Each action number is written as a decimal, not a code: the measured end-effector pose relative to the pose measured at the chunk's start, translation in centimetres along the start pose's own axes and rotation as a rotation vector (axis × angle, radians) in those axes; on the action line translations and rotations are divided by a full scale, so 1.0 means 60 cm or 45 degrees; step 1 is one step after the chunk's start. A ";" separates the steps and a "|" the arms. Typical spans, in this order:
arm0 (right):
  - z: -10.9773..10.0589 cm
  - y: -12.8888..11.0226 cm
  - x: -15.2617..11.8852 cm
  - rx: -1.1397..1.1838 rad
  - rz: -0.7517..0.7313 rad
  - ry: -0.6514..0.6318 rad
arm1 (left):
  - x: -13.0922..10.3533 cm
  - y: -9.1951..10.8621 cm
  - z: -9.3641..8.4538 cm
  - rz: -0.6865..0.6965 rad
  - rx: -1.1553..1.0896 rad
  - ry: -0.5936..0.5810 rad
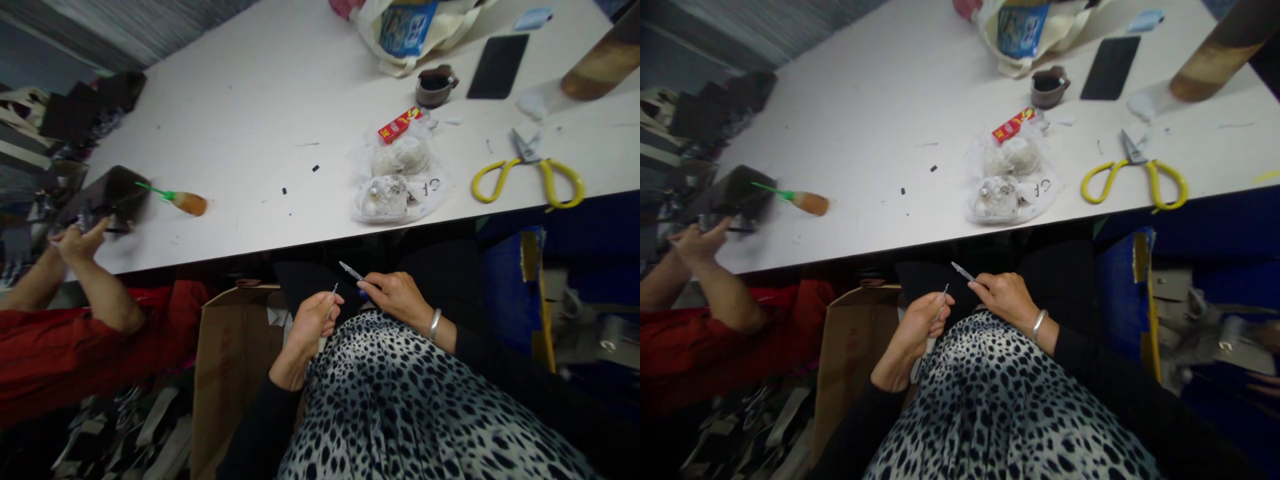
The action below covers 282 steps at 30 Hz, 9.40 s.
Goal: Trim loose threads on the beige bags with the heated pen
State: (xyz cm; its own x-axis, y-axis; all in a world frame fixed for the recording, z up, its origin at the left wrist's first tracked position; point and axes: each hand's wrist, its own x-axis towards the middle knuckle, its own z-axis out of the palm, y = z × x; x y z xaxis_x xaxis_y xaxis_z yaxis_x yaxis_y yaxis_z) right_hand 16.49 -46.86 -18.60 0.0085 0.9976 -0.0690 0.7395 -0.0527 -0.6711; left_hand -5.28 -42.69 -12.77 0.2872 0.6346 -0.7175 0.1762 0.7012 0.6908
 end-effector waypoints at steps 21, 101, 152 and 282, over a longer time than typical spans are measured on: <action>-0.009 -0.020 -0.018 -0.179 -0.426 -0.005 | 0.018 0.001 0.010 0.227 0.218 0.131; -0.006 0.003 -0.011 -0.092 -0.250 -0.043 | 0.027 0.007 0.016 0.138 0.239 0.224; -0.009 -0.001 -0.008 0.005 -0.074 0.075 | 0.026 0.002 0.005 0.147 0.088 -0.031; -0.006 0.003 -0.010 -0.302 -0.125 0.019 | 0.011 -0.004 0.010 0.288 0.382 0.129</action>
State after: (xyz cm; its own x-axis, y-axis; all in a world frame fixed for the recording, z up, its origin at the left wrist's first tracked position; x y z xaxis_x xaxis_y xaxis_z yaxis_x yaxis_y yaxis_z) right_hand 16.85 -47.46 -18.39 -0.0624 0.9981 -0.0005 0.8746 0.0544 -0.4819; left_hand -4.59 -42.65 -13.35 0.2587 0.8018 -0.5387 0.3908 0.4231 0.8175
